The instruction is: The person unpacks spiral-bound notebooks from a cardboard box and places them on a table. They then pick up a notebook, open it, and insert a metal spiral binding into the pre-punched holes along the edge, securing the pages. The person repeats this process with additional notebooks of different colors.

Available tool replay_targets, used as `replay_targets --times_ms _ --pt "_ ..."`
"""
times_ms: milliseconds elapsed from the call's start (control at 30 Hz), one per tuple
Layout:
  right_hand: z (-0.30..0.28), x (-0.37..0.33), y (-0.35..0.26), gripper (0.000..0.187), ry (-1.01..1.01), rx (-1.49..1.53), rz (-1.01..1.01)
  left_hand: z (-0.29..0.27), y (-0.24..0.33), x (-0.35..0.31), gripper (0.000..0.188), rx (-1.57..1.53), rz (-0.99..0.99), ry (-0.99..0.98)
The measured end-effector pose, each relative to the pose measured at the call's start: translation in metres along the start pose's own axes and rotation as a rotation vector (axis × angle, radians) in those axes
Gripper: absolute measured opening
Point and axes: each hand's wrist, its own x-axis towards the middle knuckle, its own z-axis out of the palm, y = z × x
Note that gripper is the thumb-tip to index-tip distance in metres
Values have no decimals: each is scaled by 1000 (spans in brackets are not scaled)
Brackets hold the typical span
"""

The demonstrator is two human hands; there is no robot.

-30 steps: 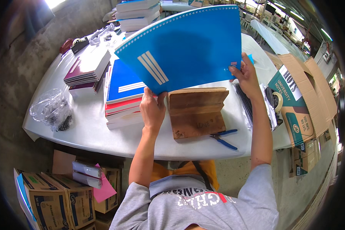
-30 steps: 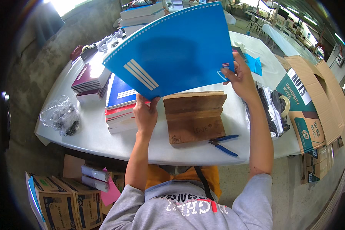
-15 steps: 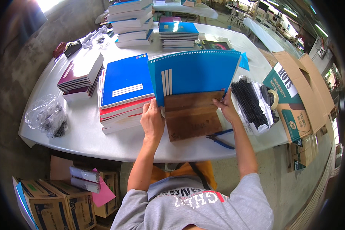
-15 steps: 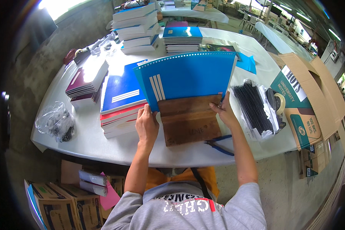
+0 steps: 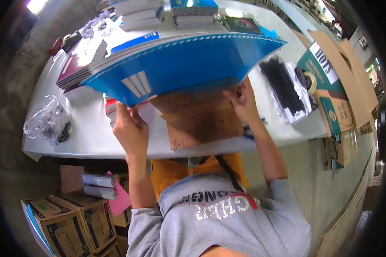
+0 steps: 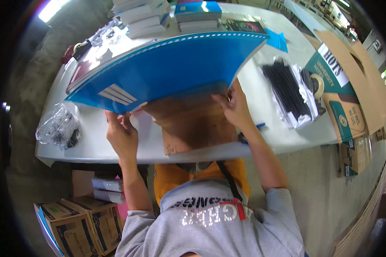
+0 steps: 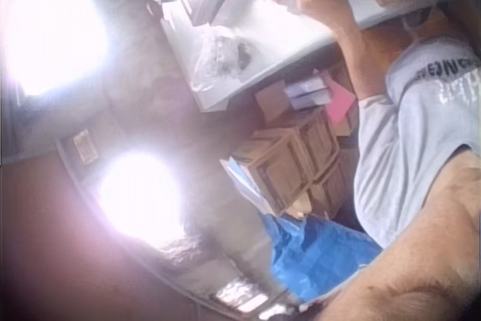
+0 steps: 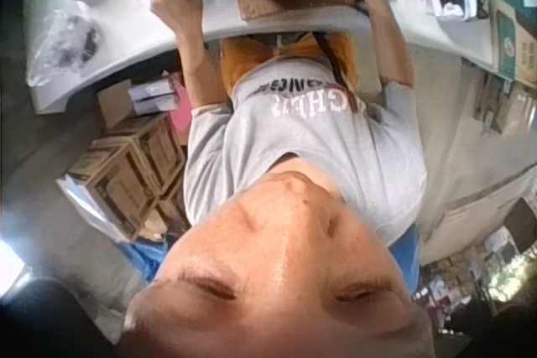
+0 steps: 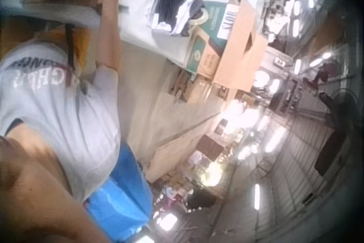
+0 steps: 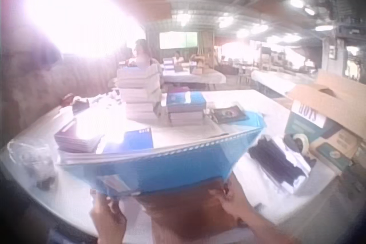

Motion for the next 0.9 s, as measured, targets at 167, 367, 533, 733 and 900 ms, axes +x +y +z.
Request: replay_targets --times_ms 167,367,533,733,900 --pt "28 -46 -23 34 277 42 17 -5 -2 -26 22 -55 -23 -78" --pt "46 -101 -5 37 371 -195 -253 -4 -31 -15 27 159 493 -42" --pt "2 -88 10 39 299 0 -124 11 -5 -18 35 -322 32 -169" --pt "-81 -48 36 41 288 202 27 41 44 -5 37 -169 48 -362" --pt "-138 -12 59 43 216 298 65 78 49 -9 37 -71 74 -515"
